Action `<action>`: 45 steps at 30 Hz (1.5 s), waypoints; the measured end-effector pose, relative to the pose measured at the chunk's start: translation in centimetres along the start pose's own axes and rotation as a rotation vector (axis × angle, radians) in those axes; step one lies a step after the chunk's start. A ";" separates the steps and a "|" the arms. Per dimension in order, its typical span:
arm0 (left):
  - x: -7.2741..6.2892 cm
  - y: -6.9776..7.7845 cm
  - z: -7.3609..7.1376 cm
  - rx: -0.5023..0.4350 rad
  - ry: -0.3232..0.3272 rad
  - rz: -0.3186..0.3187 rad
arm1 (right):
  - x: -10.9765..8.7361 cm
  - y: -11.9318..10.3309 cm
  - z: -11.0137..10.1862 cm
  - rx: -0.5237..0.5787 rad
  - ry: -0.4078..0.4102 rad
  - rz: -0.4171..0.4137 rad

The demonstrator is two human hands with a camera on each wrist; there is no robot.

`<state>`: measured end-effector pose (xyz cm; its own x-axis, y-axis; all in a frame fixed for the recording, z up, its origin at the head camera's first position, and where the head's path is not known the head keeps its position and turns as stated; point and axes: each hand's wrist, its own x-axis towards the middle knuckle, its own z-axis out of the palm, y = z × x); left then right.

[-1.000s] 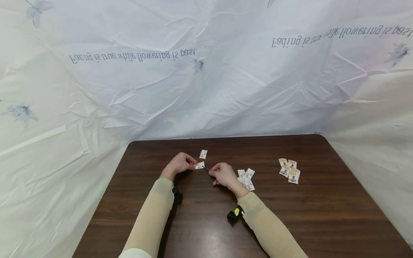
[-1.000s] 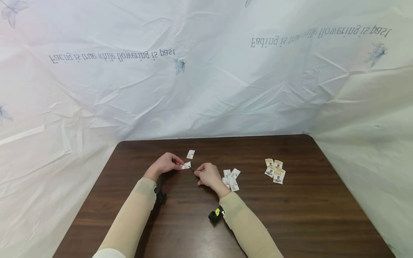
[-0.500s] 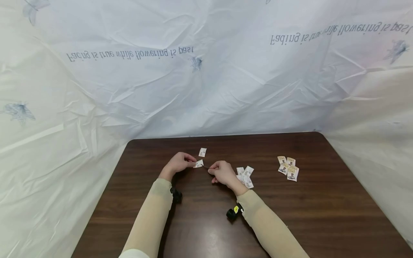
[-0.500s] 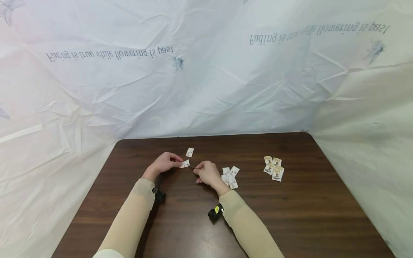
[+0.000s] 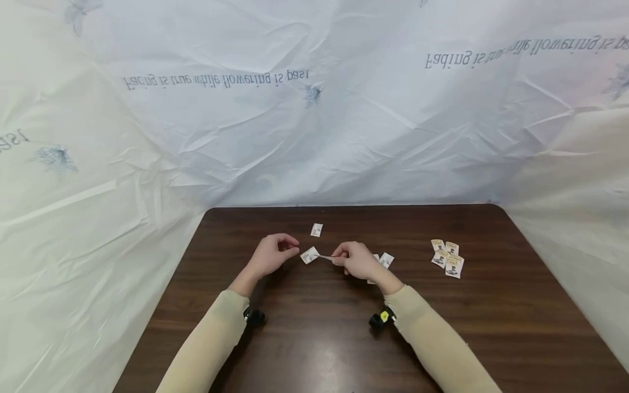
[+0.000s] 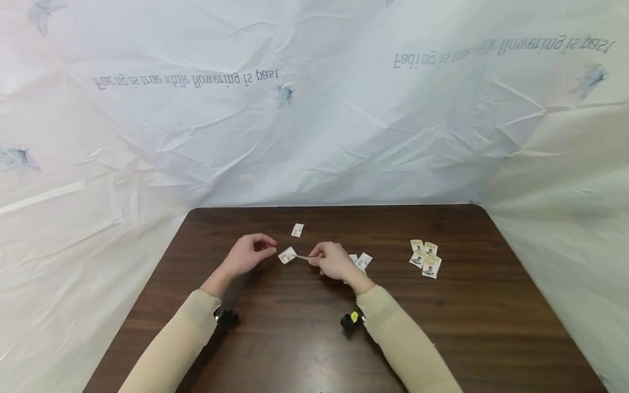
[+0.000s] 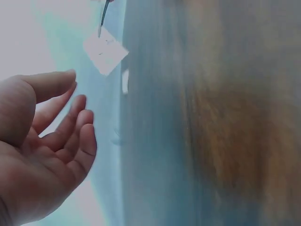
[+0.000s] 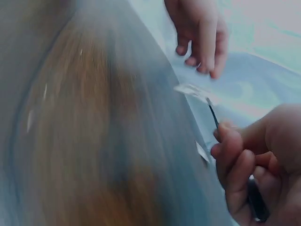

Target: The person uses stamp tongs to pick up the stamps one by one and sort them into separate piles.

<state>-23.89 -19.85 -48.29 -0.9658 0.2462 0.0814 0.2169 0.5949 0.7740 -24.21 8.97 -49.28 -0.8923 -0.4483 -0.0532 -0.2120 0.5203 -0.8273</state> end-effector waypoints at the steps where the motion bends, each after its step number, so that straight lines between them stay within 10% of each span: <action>1: -0.4 0.5 0.1 0.021 0.008 0.043 | -0.3 0.1 -0.7 -0.029 -0.035 -0.013; 8: -2.2 3.4 1.9 0.210 -0.050 0.334 | -1.8 -0.1 -4.6 -0.149 -0.337 -0.088; 15: -2.8 3.9 4.0 0.446 -0.219 0.489 | -1.2 0.5 -5.4 -0.173 -0.446 -0.136; 45: -2.4 3.7 6.3 0.352 -0.411 0.299 | -1.6 0.3 -3.8 -0.267 -0.383 -0.070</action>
<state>-19.88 -13.38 -49.55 -0.7374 0.6742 -0.0398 0.5714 0.6542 0.4956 -24.41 12.61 -47.27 -0.6717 -0.6987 -0.2462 -0.4063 0.6253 -0.6662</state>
